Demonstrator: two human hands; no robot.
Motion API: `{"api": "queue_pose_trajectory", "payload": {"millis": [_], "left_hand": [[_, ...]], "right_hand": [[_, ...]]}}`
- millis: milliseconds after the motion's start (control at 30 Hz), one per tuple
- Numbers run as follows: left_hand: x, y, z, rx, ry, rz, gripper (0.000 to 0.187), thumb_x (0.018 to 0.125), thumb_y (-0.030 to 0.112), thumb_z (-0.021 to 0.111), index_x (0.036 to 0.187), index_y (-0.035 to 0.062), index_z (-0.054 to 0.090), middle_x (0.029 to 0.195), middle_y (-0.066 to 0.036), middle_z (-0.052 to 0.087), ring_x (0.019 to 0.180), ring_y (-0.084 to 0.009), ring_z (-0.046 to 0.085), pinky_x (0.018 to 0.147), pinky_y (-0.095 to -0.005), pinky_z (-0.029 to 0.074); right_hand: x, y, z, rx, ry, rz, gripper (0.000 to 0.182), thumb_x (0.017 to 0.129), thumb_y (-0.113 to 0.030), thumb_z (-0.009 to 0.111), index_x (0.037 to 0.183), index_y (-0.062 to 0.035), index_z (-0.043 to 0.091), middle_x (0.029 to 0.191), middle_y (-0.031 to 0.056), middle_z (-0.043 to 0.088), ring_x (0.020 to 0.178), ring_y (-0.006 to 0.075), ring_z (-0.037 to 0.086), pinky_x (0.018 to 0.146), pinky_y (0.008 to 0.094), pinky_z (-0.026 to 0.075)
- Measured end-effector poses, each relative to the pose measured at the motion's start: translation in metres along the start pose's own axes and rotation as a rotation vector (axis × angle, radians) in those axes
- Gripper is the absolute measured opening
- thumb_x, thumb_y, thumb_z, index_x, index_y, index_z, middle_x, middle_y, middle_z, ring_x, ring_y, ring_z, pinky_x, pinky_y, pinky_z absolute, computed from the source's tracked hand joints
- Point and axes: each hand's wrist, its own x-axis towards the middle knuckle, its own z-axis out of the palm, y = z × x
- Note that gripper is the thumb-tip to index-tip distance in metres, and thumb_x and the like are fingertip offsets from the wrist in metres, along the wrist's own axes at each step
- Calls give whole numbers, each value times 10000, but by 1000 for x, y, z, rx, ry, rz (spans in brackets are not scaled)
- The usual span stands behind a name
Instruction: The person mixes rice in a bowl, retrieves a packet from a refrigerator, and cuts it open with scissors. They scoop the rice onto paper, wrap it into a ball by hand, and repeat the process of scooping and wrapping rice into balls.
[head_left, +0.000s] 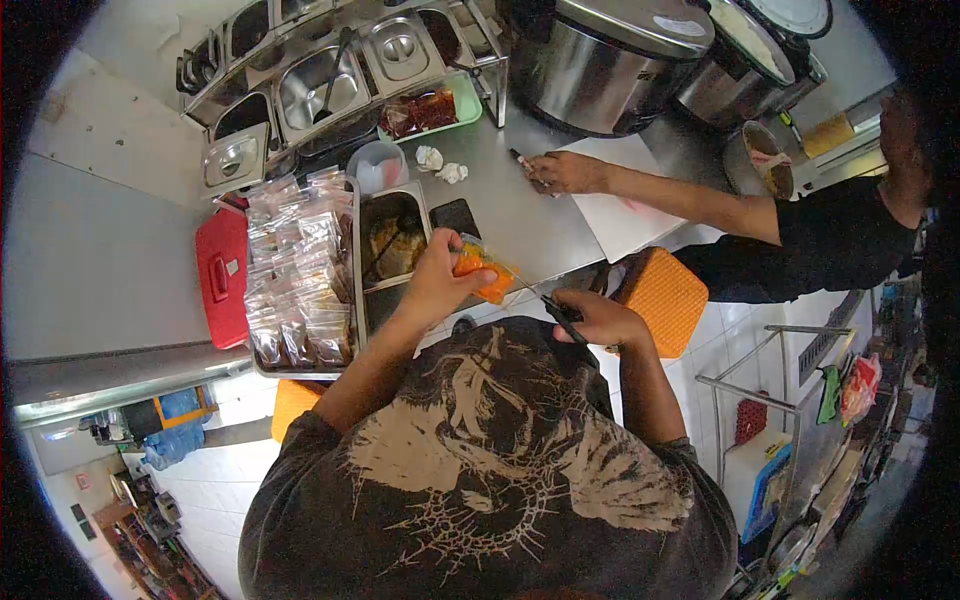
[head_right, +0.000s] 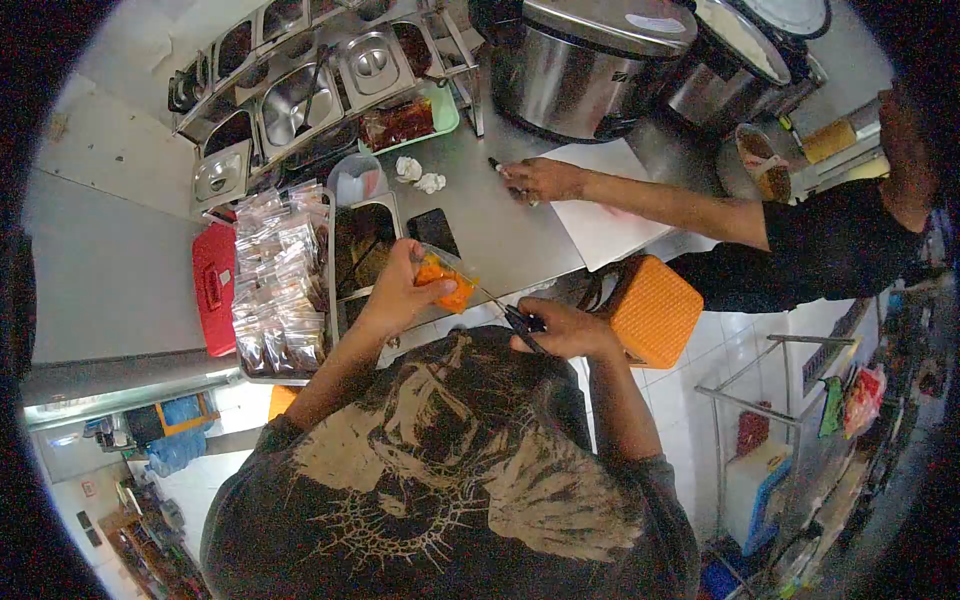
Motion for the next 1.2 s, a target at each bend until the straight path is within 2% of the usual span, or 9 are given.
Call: {"api": "queue_pose_trajectory", "payload": {"millis": [100, 200, 300, 500, 600, 900, 1000, 1100, 1200], "left_hand": [[13, -20, -4, 117, 90, 191, 574, 792, 136, 841, 1101, 21, 372, 939, -86, 513, 888, -140, 543, 782, -283, 496], [10, -16, -4, 195, 102, 116, 587, 770, 142, 859, 1080, 25, 375, 924, -58, 459, 854, -126, 491, 767, -269, 479], [-2, 15, 5, 327, 148, 131, 585, 761, 142, 866, 1062, 32, 377, 906, -43, 444, 841, -125, 482, 753, -282, 473], [15, -25, -4, 230, 159, 215, 579, 744, 128, 875, 1027, 47, 376, 871, -40, 440, 809, -119, 457, 709, -273, 450], [9, -17, 0, 198, 178, 146, 573, 737, 134, 879, 1013, 54, 383, 861, -35, 438, 814, -115, 452, 713, -271, 446], [-7, -17, -3, 99, 171, 160, 549, 752, 134, 868, 1025, 46, 399, 906, -52, 456, 840, -114, 481, 727, -281, 461], [-12, -17, -6, 263, 273, 162, 476, 807, 128, 829, 1023, 51, 411, 919, -34, 502, 943, -122, 564, 804, -278, 499], [-20, -2, -4, 98, 269, 116, 475, 805, 144, 831, 1034, 45, 427, 909, -24, 482, 886, -109, 530, 779, -289, 489], [-14, -19, -9, 329, 290, 171, 514, 775, 178, 852, 1015, 43, 418, 921, -76, 481, 875, -168, 517, 772, -337, 470]], "right_hand": [[4, -1, -5, 45, -91, 35, 928, 753, -675, 723, 1326, 27, 521, 1249, 230, 605, 1171, 339, 581, 1003, 403, 448], [-2, -12, -8, -9, -79, 15, 949, 754, -662, 728, 1369, 24, 499, 1296, 240, 586, 1211, 340, 569, 1027, 400, 441], [-1, -17, -5, -8, -18, 42, 930, 756, -656, 733, 1347, 28, 515, 1282, 239, 592, 1197, 337, 576, 1012, 402, 451], [4, -10, -12, -59, -132, 27, 886, 781, -667, 709, 1288, 37, 530, 1179, 220, 618, 1094, 311, 596, 940, 407, 476], [0, -1, 1, -44, 62, -139, 768, 797, -635, 711, 1156, 26, 555, 1028, 168, 612, 945, 280, 572, 828, 406, 476], [5, -5, 5, -80, -48, -50, 828, 786, -665, 698, 1226, 21, 553, 1130, 209, 625, 1067, 297, 599, 907, 395, 473], [2, -6, 5, -66, -17, -52, 836, 772, -670, 712, 1213, 23, 555, 1112, 197, 632, 1053, 294, 601, 895, 392, 475], [2, -1, 4, -44, 5, -93, 808, 778, -651, 724, 1194, 22, 561, 1081, 186, 635, 1020, 279, 602, 878, 391, 477], [4, -4, 1, -56, -18, -119, 762, 793, -630, 727, 1165, 16, 568, 1034, 164, 634, 964, 254, 595, 842, 386, 482]]}}
